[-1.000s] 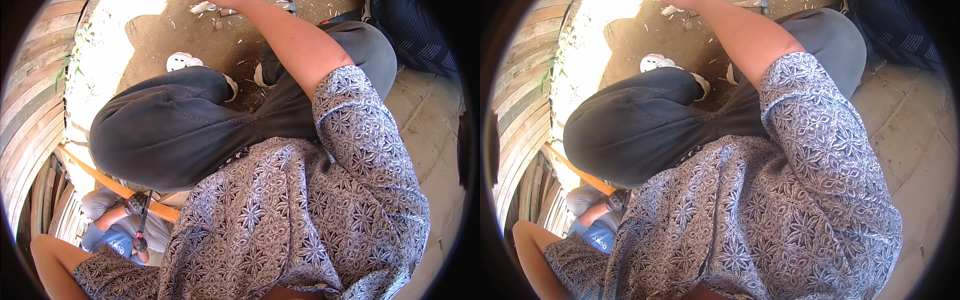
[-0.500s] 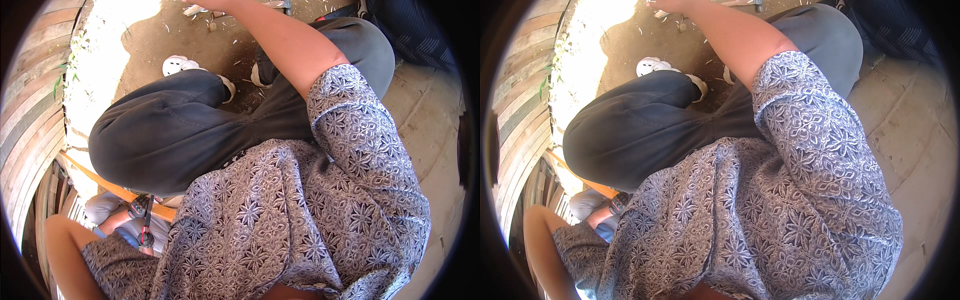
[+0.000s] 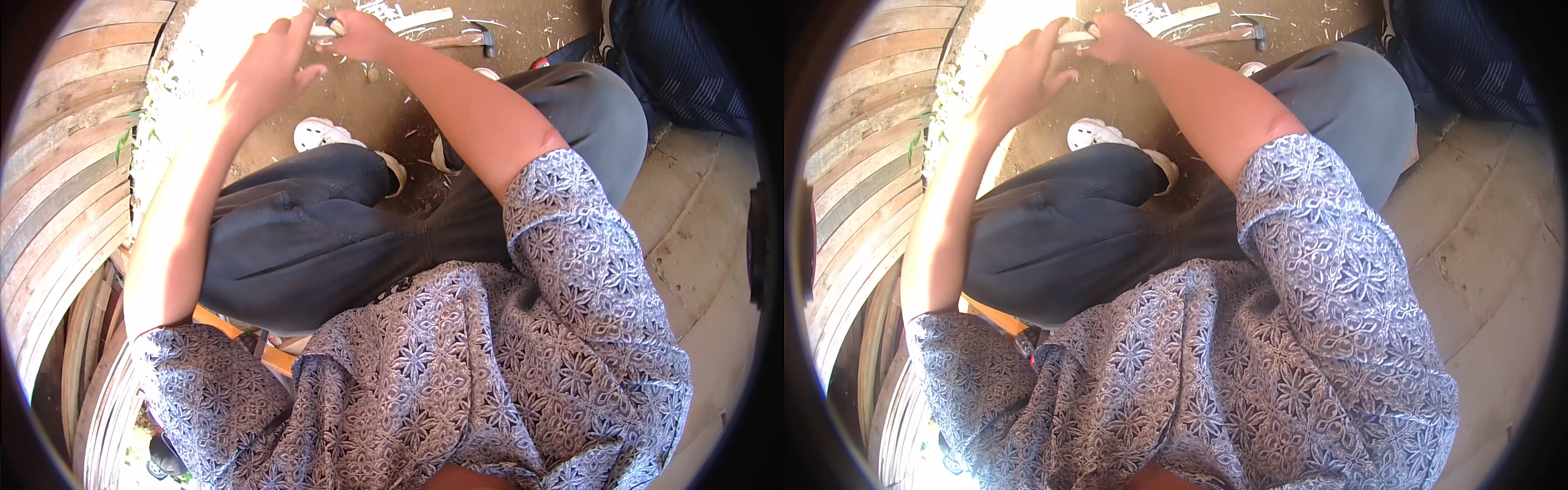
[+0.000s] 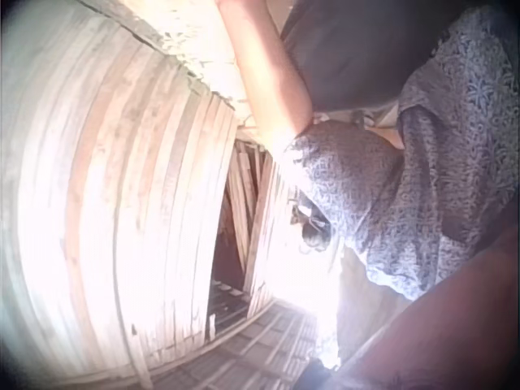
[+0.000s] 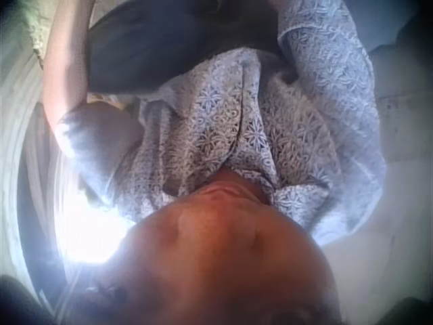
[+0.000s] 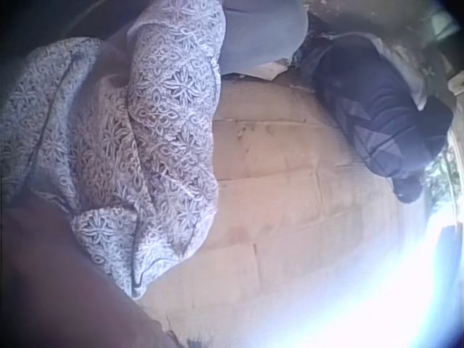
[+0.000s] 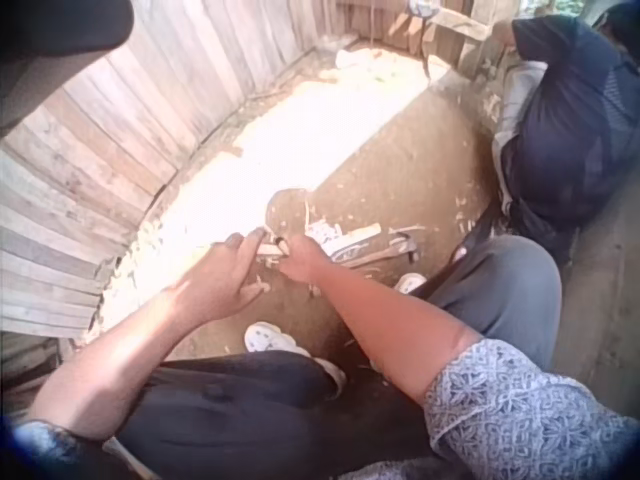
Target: The person sits on the ground and uses a knife to shave thin strips from a piece of bamboo. They hold the bamboo with one hand and scrape the blade along its surface with the other, creating a pile of shavings.
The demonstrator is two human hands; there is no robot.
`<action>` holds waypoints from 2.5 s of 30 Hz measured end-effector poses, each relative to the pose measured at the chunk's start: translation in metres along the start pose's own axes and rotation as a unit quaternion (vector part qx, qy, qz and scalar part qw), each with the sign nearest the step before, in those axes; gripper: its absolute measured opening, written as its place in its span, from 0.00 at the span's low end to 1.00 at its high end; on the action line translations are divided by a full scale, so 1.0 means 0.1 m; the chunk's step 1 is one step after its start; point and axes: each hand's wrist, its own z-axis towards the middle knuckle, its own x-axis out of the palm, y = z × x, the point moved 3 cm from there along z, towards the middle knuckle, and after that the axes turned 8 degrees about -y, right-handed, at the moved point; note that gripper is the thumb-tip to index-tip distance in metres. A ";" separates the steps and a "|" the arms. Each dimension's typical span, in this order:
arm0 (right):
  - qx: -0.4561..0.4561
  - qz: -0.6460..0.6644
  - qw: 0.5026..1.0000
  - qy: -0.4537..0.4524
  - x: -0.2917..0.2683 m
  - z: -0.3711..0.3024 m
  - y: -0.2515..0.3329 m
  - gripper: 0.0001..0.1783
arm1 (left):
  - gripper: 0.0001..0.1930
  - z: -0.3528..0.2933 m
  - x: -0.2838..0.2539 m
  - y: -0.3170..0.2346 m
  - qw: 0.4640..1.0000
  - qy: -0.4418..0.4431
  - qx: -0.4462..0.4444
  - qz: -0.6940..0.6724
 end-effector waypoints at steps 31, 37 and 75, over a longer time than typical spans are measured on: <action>0.263 0.128 0.951 0.100 -0.06 -0.26 -0.42 0.24 | 0.12 0.12 0.05 0.20 0.990 0.120 -0.073 0.023; 0.269 0.104 0.954 0.081 -0.14 -0.27 -0.30 0.15 | 0.12 0.13 0.16 -0.03 0.980 0.162 -0.107 0.031; 0.147 -0.014 0.988 -0.039 -0.01 -0.29 -0.43 0.17 | 0.09 0.00 0.38 0.10 0.988 0.099 -0.119 -0.020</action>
